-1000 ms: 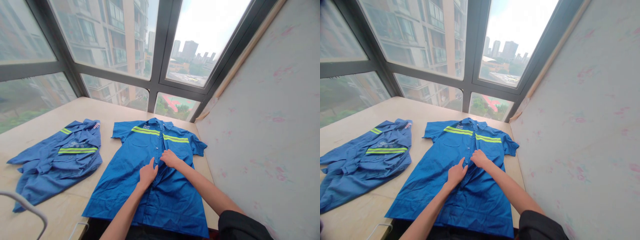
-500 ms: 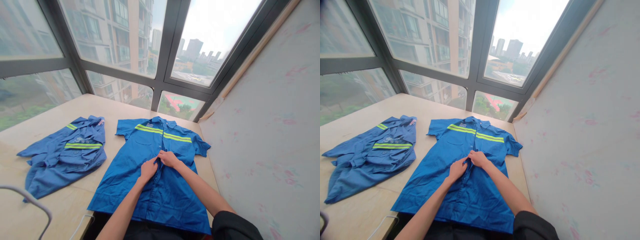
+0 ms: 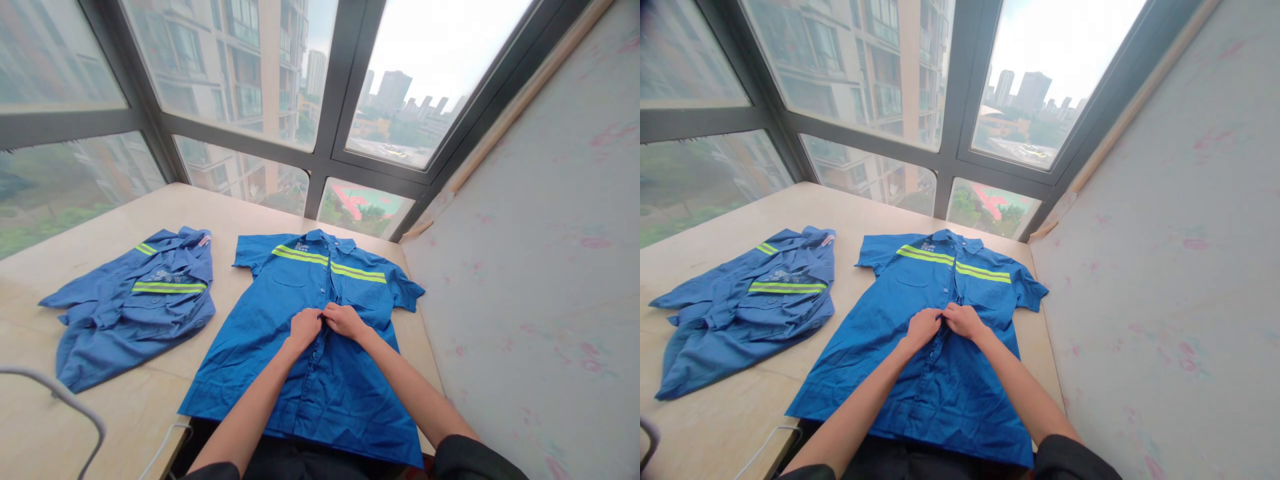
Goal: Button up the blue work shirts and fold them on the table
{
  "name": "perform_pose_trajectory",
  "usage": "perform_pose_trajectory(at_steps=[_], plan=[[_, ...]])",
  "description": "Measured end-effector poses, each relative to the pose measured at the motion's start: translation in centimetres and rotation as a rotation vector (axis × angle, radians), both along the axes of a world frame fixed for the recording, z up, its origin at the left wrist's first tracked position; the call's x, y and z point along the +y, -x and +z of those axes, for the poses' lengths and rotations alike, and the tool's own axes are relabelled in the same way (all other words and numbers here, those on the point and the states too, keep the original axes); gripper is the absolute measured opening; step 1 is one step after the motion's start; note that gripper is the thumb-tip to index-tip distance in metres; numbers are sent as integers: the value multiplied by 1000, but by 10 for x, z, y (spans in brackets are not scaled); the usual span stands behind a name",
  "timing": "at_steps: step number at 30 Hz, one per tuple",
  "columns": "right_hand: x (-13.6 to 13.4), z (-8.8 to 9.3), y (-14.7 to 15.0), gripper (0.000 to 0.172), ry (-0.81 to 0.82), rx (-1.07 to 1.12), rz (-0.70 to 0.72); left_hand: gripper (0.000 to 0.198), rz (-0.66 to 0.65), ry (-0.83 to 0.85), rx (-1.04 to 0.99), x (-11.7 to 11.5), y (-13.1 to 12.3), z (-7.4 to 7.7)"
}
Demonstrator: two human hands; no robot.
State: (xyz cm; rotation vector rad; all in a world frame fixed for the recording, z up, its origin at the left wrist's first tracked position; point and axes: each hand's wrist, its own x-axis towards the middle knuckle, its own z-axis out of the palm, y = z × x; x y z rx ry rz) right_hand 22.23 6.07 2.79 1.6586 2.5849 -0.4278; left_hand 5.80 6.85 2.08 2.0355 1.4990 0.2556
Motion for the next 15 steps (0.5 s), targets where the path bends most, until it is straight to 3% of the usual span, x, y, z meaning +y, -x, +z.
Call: perform_pose_trajectory(at_steps=[9, 15], plan=[[-10, -7, -1, 29, -56, 29, -132, 18, 37, 26, -152, 7, 5, -4], [-11, -10, -6, 33, -77, 145, -114, 14, 70, 213, -389, 18, 5, -11]])
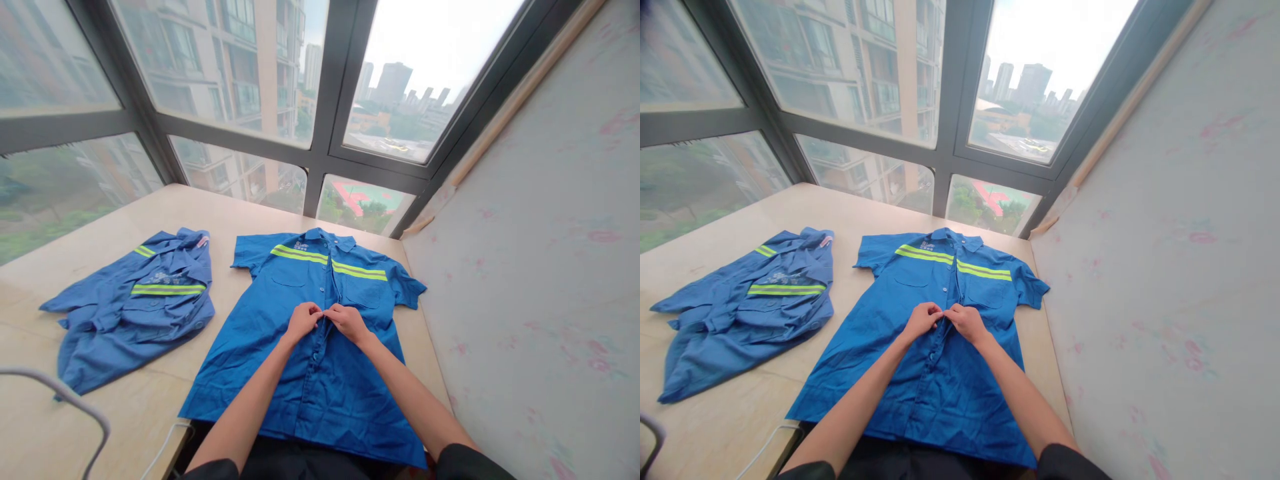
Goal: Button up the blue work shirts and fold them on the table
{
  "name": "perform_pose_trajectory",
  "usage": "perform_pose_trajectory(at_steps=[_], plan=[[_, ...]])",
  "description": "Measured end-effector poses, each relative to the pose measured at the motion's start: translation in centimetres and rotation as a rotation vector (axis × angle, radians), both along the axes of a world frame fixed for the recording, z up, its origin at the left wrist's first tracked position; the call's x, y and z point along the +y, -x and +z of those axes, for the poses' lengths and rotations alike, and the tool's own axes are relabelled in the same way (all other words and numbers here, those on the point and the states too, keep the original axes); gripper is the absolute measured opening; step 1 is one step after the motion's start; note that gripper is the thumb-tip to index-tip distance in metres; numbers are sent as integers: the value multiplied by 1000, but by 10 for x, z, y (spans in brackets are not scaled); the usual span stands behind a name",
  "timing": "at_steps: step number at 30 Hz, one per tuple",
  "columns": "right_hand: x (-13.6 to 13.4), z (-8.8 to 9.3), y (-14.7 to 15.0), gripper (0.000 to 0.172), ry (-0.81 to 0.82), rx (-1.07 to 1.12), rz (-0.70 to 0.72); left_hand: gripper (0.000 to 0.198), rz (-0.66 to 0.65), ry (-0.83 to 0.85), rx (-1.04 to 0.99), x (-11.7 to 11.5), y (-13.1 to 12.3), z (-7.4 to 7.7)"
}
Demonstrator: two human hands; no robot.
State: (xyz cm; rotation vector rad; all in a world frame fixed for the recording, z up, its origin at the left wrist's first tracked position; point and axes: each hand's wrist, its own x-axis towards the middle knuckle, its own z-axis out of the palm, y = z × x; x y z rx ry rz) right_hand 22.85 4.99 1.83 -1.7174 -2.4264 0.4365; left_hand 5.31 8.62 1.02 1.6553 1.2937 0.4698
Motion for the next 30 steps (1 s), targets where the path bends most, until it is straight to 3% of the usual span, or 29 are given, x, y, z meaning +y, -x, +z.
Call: perform_pose_trajectory(at_steps=[7, 16, 24, 30], plan=[[1, -7, 0, 37, 30, 82, 3, 14, 74, 181, -184, 6, 1, -10], [-1, -28, 2, 38, -22, 239, -38, 13, 108, 258, -206, 8, -3, -12], [2, -47, 1, 29, -233, 250, 39, 21, 81, 52, -133, -10, -1, -2], [1, -48, 2, 28, -275, 158, 29, 33, 60, -137, 25, -32, -4, 11]])
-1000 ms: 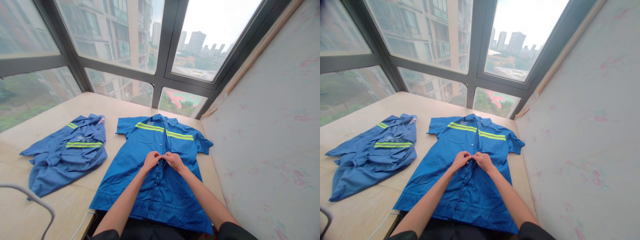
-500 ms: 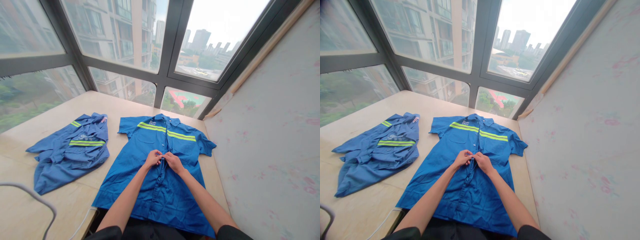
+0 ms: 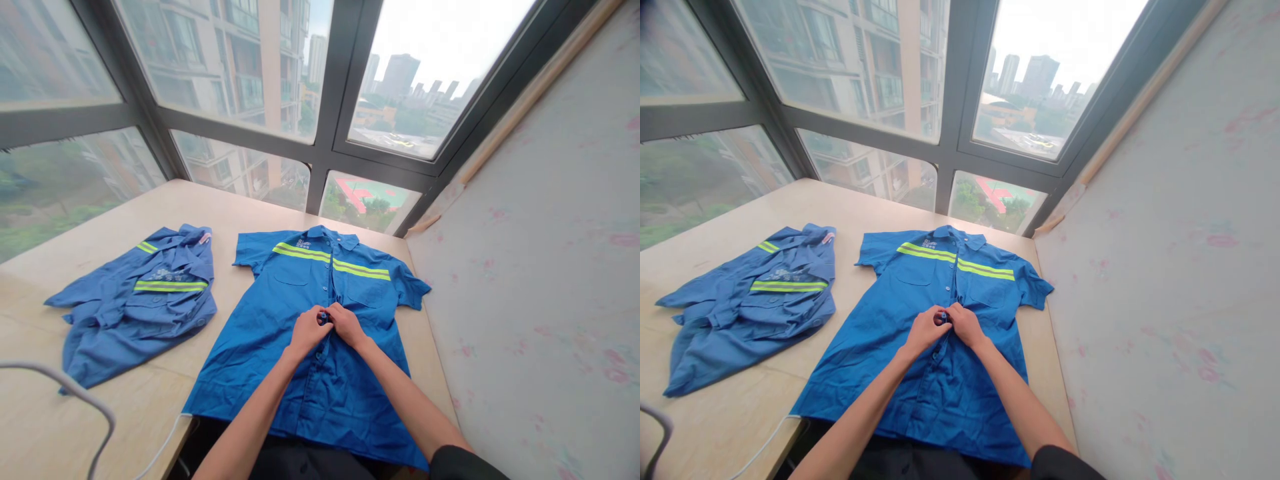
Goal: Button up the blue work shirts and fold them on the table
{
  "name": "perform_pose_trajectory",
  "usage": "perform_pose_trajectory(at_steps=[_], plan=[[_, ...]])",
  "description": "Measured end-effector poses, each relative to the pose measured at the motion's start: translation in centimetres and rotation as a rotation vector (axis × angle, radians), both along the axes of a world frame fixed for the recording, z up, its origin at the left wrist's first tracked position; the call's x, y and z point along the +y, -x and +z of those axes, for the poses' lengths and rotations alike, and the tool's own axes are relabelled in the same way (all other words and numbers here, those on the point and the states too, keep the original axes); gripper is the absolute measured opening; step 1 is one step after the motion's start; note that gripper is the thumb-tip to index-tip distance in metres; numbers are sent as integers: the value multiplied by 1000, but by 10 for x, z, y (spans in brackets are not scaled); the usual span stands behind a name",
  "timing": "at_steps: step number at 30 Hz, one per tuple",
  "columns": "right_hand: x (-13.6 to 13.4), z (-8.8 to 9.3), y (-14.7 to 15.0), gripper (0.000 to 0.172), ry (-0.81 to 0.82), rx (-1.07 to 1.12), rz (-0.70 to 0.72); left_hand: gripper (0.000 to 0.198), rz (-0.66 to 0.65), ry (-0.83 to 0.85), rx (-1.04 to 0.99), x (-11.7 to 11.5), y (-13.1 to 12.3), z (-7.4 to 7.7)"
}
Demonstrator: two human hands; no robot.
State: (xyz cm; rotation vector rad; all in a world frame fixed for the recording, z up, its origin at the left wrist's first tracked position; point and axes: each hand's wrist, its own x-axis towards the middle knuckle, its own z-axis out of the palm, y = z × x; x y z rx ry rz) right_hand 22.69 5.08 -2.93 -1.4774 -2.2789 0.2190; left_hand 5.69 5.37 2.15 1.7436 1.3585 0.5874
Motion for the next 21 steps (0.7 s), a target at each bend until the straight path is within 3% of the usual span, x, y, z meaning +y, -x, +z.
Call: perform_pose_trajectory(at_steps=[6, 12, 21], plan=[[0, 5, -1, 27, 36, -18, 18, 33, 121, -72, 226, -11, -14, -2], [2, 14, -3, 23, 111, 50, 63, 28, 280, -20, 48, -12, -15, -13], [9, 20, -10, 29, 161, 118, 160, 17, 293, -102, 71, -15, -16, -19]])
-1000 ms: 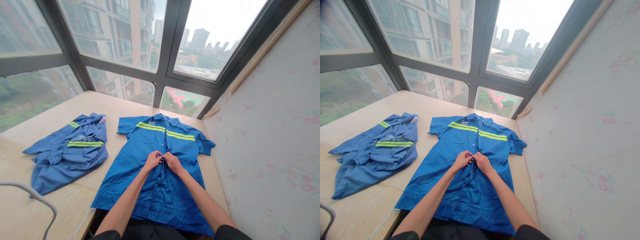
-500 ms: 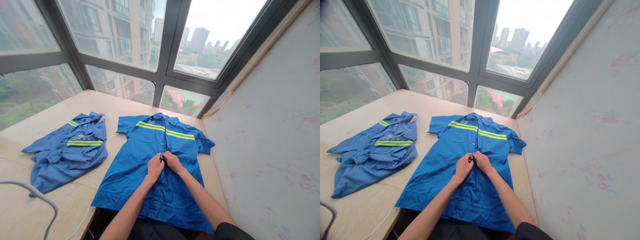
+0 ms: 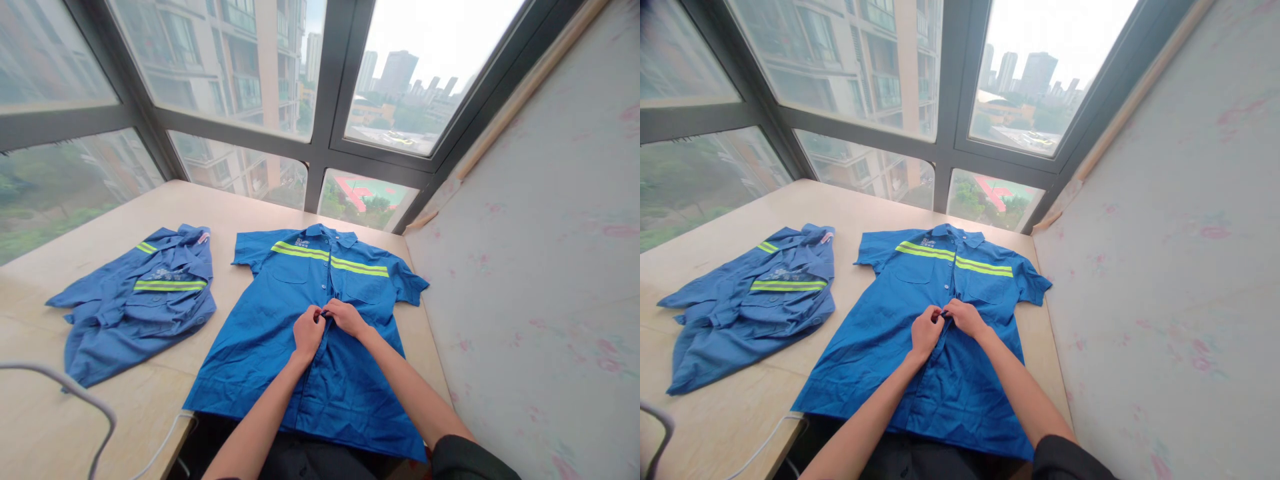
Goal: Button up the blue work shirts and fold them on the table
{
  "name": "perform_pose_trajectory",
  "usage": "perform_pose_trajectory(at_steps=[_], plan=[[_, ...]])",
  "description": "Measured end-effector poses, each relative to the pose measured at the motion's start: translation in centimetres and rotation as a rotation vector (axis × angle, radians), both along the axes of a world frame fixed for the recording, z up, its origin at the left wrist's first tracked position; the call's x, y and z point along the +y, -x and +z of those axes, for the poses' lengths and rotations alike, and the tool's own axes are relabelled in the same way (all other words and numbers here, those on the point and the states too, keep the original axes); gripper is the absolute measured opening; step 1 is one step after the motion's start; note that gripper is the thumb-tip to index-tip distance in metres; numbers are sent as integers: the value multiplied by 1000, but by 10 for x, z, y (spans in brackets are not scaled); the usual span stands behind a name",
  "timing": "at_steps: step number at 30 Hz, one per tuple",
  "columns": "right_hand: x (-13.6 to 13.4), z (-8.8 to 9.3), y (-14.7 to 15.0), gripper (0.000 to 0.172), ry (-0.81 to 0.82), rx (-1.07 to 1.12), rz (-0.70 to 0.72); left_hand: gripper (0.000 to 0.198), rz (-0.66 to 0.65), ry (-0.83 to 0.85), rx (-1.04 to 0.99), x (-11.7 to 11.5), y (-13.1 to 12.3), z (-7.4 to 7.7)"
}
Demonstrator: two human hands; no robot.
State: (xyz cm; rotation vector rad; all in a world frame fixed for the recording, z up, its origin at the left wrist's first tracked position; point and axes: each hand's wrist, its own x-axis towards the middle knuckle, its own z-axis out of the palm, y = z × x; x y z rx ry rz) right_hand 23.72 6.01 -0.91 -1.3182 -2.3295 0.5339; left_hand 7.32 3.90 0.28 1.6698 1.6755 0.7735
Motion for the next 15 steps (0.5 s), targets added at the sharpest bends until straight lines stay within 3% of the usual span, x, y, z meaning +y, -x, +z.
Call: perform_pose_trajectory(at_steps=[10, 15], plan=[[5, -5, -4, 34, 6, 6, 26, 24, -89, -54, -99, 2, 5, -7], [6, -4, -4, 31, 4, -32, 27, 28, -88, 12, -149, 5, 6, -7]])
